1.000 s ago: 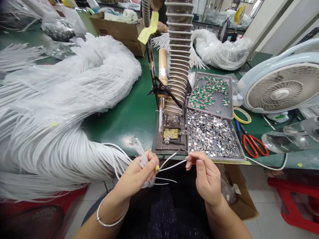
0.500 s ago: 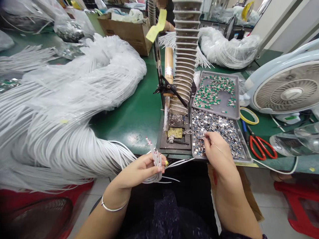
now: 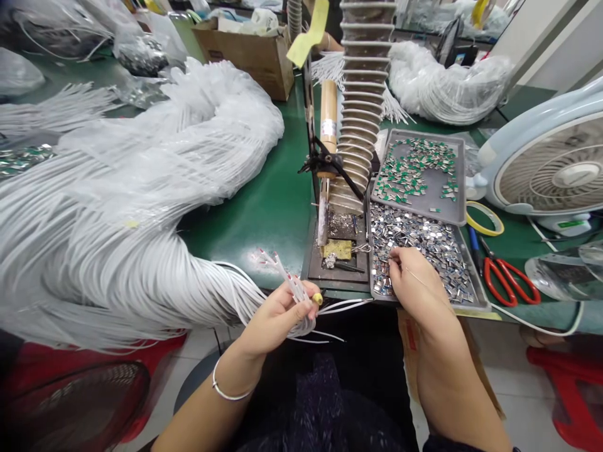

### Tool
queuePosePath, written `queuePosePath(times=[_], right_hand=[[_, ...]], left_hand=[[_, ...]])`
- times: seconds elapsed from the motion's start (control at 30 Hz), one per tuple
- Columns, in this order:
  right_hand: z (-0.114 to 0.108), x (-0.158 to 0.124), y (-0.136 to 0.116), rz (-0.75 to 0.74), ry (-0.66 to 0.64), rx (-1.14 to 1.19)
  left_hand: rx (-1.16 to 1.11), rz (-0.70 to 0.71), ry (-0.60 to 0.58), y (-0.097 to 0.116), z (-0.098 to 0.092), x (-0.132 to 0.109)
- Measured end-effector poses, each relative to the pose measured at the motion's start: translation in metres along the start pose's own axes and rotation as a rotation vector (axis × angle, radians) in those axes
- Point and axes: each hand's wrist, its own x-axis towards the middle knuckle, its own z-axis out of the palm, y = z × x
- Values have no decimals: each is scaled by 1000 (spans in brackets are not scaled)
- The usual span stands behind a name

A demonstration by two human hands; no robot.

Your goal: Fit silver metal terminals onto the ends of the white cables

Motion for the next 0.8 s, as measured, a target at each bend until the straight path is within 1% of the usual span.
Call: queuePosePath(times=[0.2,0.43,0.5,0.63,0.7,0.8], right_hand=[[-2,-3,-1,-131,168,32],[-11,-14,-17,-137,291,185],[-12,-18,-24,-153,302,241],[-11,-25,-39,-225,283,392],[-11,-28,-47,-280,270,467],[-9,-32,-57,-368,288,525]], left_hand=[[-65,4,47,-3,6,3],[-148,16,157,-6,14,4],[-182,30,196,-7,16,6],[-245,32,264,-4,22,8],[-257,23,271,-2,25,8],[-263,5,281,1,27,9]])
